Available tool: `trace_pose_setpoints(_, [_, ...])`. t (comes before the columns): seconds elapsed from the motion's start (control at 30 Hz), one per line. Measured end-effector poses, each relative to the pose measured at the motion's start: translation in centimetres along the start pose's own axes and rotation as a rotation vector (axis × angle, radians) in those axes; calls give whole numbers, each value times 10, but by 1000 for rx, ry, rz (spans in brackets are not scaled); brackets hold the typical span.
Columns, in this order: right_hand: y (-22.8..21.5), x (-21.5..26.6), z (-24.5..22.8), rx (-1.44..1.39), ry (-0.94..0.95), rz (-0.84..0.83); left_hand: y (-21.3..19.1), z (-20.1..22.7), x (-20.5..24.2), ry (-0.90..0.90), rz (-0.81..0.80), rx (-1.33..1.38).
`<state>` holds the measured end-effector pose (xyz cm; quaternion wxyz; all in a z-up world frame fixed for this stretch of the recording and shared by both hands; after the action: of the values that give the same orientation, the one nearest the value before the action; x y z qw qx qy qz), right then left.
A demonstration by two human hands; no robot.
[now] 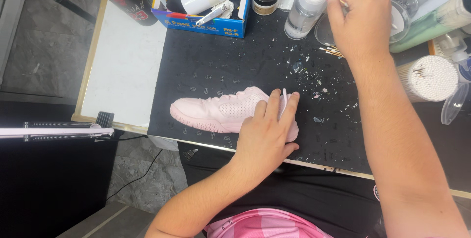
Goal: The person cleans a pink sneaker using cotton swabs and a liquid solution. They meticulously scrub the textured sole, the upper mesh, and the laces, repeatedly dipping the swabs into a container to refresh the cleaning agent.
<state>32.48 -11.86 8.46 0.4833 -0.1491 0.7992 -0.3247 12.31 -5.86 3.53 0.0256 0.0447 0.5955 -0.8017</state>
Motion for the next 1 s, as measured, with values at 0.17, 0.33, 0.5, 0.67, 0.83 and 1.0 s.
trace_pose_setpoints(0.17, [-4,6,13,-154,84,31,-6,3,-11,15,18,-63])
trace_pose_setpoints(0.33, [-3,40,56,-606,369,156,-13,-8,-22,58,83,40])
trace_pose_setpoints(0.5, [18,125,36,-858,514,166,-1,-32,-64,47,14,10])
trace_pose_setpoints(0.67, [40,181,24,-783,623,0,-23,-60,-130,87,252,197])
trace_pose_setpoints(0.83, [48,190,33,-843,629,-2,-44,-77,-194,133,499,354])
trace_pose_setpoints(1.0, [52,200,46,-995,747,66,-32,-83,-218,82,368,357])
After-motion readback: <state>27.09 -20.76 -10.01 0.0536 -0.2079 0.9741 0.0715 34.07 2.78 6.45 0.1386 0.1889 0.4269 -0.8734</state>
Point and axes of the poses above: each hand's wrist, its own x-axis away from the middle knuckle, its own y-axis out of the palm, z = x × y, the point moved 10 cm from there along -x, towards the middle knuckle, and after that the axes turned 6 degrees about -x, right-handed, at the moved point
